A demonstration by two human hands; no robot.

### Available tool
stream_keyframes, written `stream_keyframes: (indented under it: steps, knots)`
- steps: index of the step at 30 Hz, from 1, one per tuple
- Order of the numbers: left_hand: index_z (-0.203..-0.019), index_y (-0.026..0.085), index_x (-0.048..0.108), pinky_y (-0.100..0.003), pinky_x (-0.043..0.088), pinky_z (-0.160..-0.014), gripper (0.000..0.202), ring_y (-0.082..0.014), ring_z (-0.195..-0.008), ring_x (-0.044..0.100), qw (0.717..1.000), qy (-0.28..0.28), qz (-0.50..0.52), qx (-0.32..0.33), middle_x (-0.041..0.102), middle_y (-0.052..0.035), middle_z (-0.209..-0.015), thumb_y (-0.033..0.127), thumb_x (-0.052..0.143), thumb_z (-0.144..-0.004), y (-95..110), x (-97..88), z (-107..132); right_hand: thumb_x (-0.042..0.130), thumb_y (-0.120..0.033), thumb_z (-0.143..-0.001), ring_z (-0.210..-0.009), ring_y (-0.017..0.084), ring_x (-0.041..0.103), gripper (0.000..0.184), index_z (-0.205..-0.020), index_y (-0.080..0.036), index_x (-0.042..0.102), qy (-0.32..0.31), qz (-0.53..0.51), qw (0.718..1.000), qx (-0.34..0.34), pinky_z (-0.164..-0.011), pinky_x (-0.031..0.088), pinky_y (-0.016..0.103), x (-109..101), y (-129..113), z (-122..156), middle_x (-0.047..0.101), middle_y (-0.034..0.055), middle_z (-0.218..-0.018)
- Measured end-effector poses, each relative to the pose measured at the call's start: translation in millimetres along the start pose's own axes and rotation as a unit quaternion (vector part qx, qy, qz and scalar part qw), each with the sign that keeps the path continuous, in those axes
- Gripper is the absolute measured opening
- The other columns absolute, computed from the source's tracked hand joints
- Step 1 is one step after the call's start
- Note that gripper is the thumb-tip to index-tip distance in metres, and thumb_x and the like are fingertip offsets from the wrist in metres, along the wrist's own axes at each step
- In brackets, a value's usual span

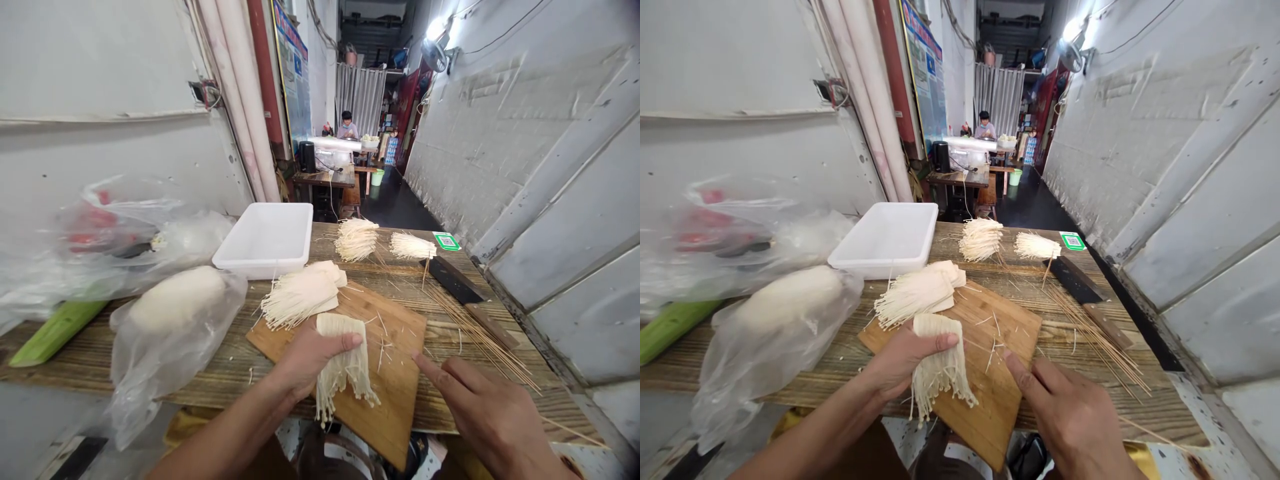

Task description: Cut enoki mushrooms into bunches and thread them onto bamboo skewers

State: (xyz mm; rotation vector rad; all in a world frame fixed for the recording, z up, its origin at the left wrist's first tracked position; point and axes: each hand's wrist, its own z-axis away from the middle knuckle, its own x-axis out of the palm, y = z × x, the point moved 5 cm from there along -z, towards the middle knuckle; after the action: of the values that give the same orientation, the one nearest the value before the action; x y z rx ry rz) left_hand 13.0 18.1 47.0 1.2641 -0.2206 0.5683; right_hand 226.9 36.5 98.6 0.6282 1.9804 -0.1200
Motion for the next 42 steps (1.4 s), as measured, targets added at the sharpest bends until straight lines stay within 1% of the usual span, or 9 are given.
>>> stream_keyframes:
  steps: [4, 9, 13, 20, 25, 29, 34, 38, 42]
  knots:
    - [-0.095, 0.012, 0.070, -0.037, 0.053, -0.078, 0.047, -0.0223, -0.077, 0.068, 1.000, 0.009, -0.011, -0.001, 0.074, -0.0093, -0.088, 0.024, 0.087, -0.052, 0.2, 0.1, -0.5, 0.027, -0.009, -0.095, -0.048, 0.011, 0.051, 0.040, -0.124, -0.019, 0.053, -0.005, 0.002, 1.000, 0.007, -0.047, 0.037, 0.024, 1.9, 1.7, 3.0, 0.055, -0.0014, -0.067]
    - [-0.093, 0.013, 0.070, -0.036, 0.053, -0.079, 0.044, -0.0217, -0.078, 0.068, 1.000, 0.008, -0.019, 0.005, 0.074, -0.0079, -0.088, 0.022, 0.086, -0.053, 1.0, 1.4, -1.4, 0.028, -0.011, -0.095, -0.049, 0.012, 0.051, 0.039, -0.124, -0.019, 0.053, -0.010, -0.010, 1.000, 0.010, -0.047, 0.037, 0.024, 2.5, 2.4, 5.4, 0.055, -0.0014, -0.067]
    - [-0.094, 0.013, 0.071, -0.036, 0.053, -0.078, 0.042, -0.0208, -0.077, 0.068, 1.000, -0.009, -0.017, 0.003, 0.074, -0.0078, -0.088, 0.022, 0.085, -0.055, -0.2, 4.1, -1.2, 0.030, -0.012, -0.095, -0.049, 0.012, 0.051, 0.038, -0.124, -0.020, 0.054, -0.010, -0.015, 1.000, 0.016, -0.047, 0.038, 0.025, 4.5, 3.5, 6.7, 0.056, -0.0014, -0.069]
    - [-0.096, 0.013, 0.071, -0.037, 0.052, -0.082, 0.045, -0.0229, -0.083, 0.068, 1.000, -0.026, -0.009, -0.003, 0.073, -0.0108, -0.098, 0.023, 0.086, -0.054, -0.4, 6.2, -1.4, 0.035, -0.013, -0.095, -0.052, 0.010, 0.054, 0.037, -0.125, -0.021, 0.056, -0.008, -0.077, 0.997, 0.028, -0.047, 0.038, 0.022, 12.0, 11.2, 9.6, 0.058, -0.0010, -0.070]
    - [-0.086, 0.013, 0.072, -0.034, 0.053, -0.074, 0.040, -0.0203, -0.072, 0.067, 1.000, -0.006, -0.016, -0.019, 0.074, -0.0069, -0.080, 0.024, 0.087, -0.050, -1.5, 5.0, -0.3, 0.036, -0.012, -0.093, -0.051, 0.010, 0.055, 0.040, -0.124, -0.022, 0.059, -0.019, -0.109, 0.993, 0.039, -0.047, 0.040, 0.021, 15.8, 14.3, 9.3, 0.057, -0.0012, -0.067]
    - [-0.081, 0.013, 0.073, -0.031, 0.052, -0.068, 0.035, -0.0172, -0.065, 0.065, 0.999, -0.015, -0.021, -0.024, 0.072, -0.0042, -0.071, 0.024, 0.087, -0.051, -2.6, 6.5, 0.3, 0.036, -0.013, -0.094, -0.051, 0.010, 0.056, 0.039, -0.124, -0.023, 0.059, -0.023, -0.122, 0.991, 0.041, -0.047, 0.041, 0.020, 15.1, 14.4, 5.8, 0.058, -0.0009, -0.067]
    - [-0.082, 0.014, 0.073, -0.030, 0.051, -0.069, 0.036, -0.0172, -0.066, 0.065, 0.999, -0.015, -0.022, -0.020, 0.073, -0.0037, -0.072, 0.025, 0.088, -0.051, -2.9, 8.1, -0.9, 0.035, -0.012, -0.094, -0.052, 0.010, 0.057, 0.038, -0.120, -0.020, 0.061, -0.015, -0.123, 0.991, 0.040, -0.047, 0.041, 0.020, 11.9, 11.6, 3.0, 0.060, 0.0004, -0.069]
    - [-0.084, 0.013, 0.073, -0.031, 0.051, -0.070, 0.038, -0.0179, -0.068, 0.065, 0.999, -0.013, -0.018, -0.026, 0.073, -0.0040, -0.074, 0.024, 0.088, -0.051, -5.1, 10.1, -0.6, 0.034, -0.012, -0.095, -0.053, 0.010, 0.057, 0.037, -0.122, -0.020, 0.058, -0.021, -0.098, 0.994, 0.038, -0.048, 0.041, 0.021, 12.4, 8.9, 3.5, 0.061, 0.0003, -0.072]
    - [-0.087, 0.014, 0.072, -0.034, 0.052, -0.073, 0.040, -0.0195, -0.073, 0.066, 0.998, -0.036, 0.002, -0.044, 0.074, -0.0054, -0.082, 0.022, 0.088, -0.050, -6.5, 12.2, 0.9, 0.035, -0.013, -0.095, -0.053, 0.010, 0.058, 0.036, -0.122, -0.020, 0.057, -0.029, -0.090, 0.995, 0.039, -0.048, 0.042, 0.020, 13.7, 12.3, 4.3, 0.060, -0.0003, -0.071]
